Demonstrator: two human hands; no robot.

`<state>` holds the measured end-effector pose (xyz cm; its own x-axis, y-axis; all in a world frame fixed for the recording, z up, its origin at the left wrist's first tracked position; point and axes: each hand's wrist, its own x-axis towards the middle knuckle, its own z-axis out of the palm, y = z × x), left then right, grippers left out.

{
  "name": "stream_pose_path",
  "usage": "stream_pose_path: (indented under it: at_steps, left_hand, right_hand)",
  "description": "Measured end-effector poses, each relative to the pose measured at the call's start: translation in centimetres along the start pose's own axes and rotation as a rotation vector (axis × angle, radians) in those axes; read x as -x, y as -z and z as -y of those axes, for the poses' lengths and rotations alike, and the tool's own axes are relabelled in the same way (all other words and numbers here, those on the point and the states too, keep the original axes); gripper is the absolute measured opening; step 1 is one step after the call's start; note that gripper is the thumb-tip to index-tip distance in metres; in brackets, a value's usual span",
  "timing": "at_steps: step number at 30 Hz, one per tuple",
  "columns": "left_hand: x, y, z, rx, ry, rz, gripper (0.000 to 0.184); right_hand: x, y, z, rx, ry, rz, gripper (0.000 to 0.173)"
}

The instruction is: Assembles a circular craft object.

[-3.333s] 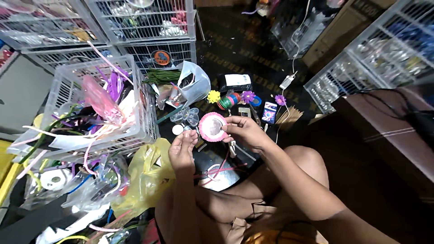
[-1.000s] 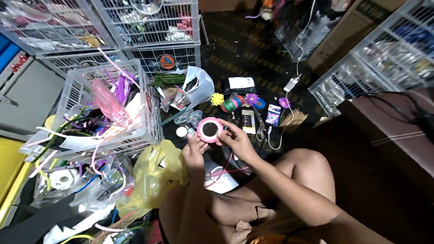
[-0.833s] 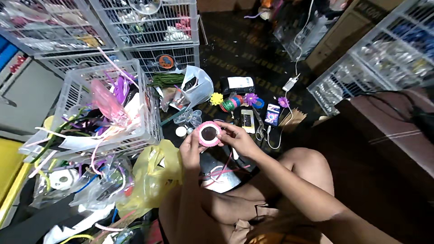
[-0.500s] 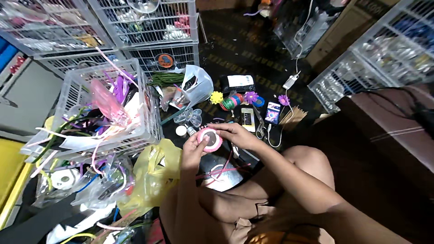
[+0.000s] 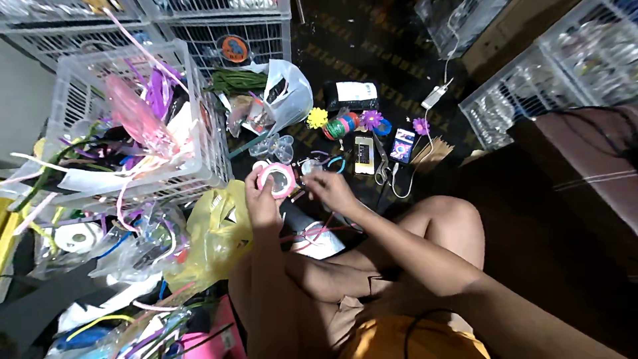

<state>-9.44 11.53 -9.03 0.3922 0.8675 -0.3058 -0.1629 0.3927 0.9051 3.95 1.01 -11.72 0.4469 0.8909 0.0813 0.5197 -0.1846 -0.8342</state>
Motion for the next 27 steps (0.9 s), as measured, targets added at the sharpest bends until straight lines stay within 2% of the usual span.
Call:
stream_pose_path:
  at_steps: [3,4,6,9,12,15,17,20,23,27]
  left_hand:
    - [-0.6,0.2,-0.7,0.140,0.024,-0.028,0.036]
    - [-0.7,0.2,-0.8,0.167,0.033,-0.043,0.037]
    - [-0.7,0.0,-0.8,0.186,0.039,-0.069,0.041]
    - [-0.6,-0.2,-0.8,0.174,0.011,-0.079,0.048]
    - [-0.5,-0.2,-0.8,0.223,0.015,-0.057,0.058]
    - [-0.7,-0.2,-0.8,0.308,0.039,-0.026,0.044]
    - [-0.6,-0.3,-1.1,0.353,0.041,0.004,0.034]
    - [-0.2,-0.3,-1.2,0.323,0.002,0.056,0.031]
    - [0.5,0.4,-1.5,0.166,-0.088,0.049,0.037]
    - [1.2,1.7,-2.1,-0.031,-0.233,0.120,0.048]
  right_hand:
    - [2.8,-2.9,-3.1,0.346,-0.112,0.487,0.036]
    - [3.7,-4.0,-4.1,0.432,-0.113,0.595,0.041]
    - [5.1,-5.7,-5.5,0.528,-0.097,0.670,0.052]
    - [6.2,-7.8,-6.2,0.631,-0.124,0.670,0.063]
    - [6.4,-9.1,-6.6,0.684,-0.182,0.658,0.051]
    - [6.0,-9.3,-7.0,0.666,-0.191,0.656,0.045]
    - [5.5,-9.2,-7.1,0.669,-0.188,0.675,0.051]
    - [4.8,-8.8,-7.1,0.634,-0.201,0.684,0.064]
    - [4.4,-7.8,-6.8,0.400,-0.241,0.556,0.068]
    - [3.9,-5.0,-4.4,-0.289,-0.434,0.370,0.051]
